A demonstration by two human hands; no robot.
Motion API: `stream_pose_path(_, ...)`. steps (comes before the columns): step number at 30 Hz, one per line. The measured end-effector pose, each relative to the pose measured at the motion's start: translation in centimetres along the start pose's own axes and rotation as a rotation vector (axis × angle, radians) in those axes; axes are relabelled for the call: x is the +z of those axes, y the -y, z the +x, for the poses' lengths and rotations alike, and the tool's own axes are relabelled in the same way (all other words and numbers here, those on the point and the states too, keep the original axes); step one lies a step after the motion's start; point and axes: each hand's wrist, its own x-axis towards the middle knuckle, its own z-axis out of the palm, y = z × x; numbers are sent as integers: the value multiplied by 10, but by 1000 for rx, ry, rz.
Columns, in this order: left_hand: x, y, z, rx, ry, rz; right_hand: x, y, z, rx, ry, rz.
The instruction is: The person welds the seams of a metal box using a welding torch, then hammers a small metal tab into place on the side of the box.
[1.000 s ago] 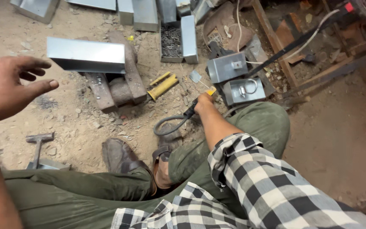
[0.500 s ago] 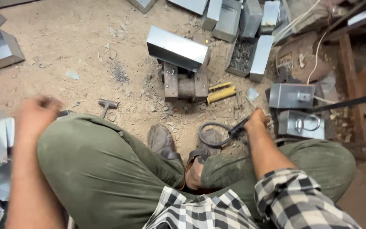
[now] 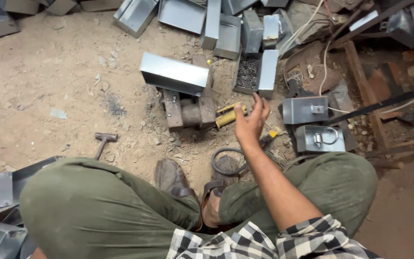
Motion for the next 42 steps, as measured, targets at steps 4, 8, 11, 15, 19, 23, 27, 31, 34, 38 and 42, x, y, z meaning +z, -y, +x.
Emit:
stream_pose_path(4, 5, 28, -7, -46, 33, -12, -8, 21, -9, -53, 16, 52)
stream_pose_path(8, -18, 54, -16, -97, 26, -35, -25, 55, -25, -80, 105, 131)
stream_pose_path(11, -59, 40, -30, -97, -12, -65, -37, 83, -43, -127, 228, 209)
stream_pose_path(15, -161, -51, -66, 79, -386, -43, -45, 129, -48, -287, 509, 314)
stream_pose_path(19, -216, -171, -140, 529, -474, -424, -46, 187, -48, -359, 741, 502)
stream_pose_path(23, -188, -270, -179, 775, -134, -586, -62, 215, -42, -213, 859, 860)
stream_pose_path(27, -197, -276, -132, 519, -88, -16, -73, 168, -34, 315, 567, 915)
stream_pose_path(31, -172, -254, -8, 420, -232, 13, -77, 102, -29, 539, 524, 913)
stream_pose_path(34, -115, -227, 62, 88, 26, -359, -80, 76, -15, 605, 560, 930)
stream_pose_path(38, -49, -219, 109, 260, -28, -635, -79, 51, -5, 656, 634, 1045)
stream_pose_path(42, -22, -224, 131, 548, -264, -595, -51, 32, 1, 758, 633, 1020)
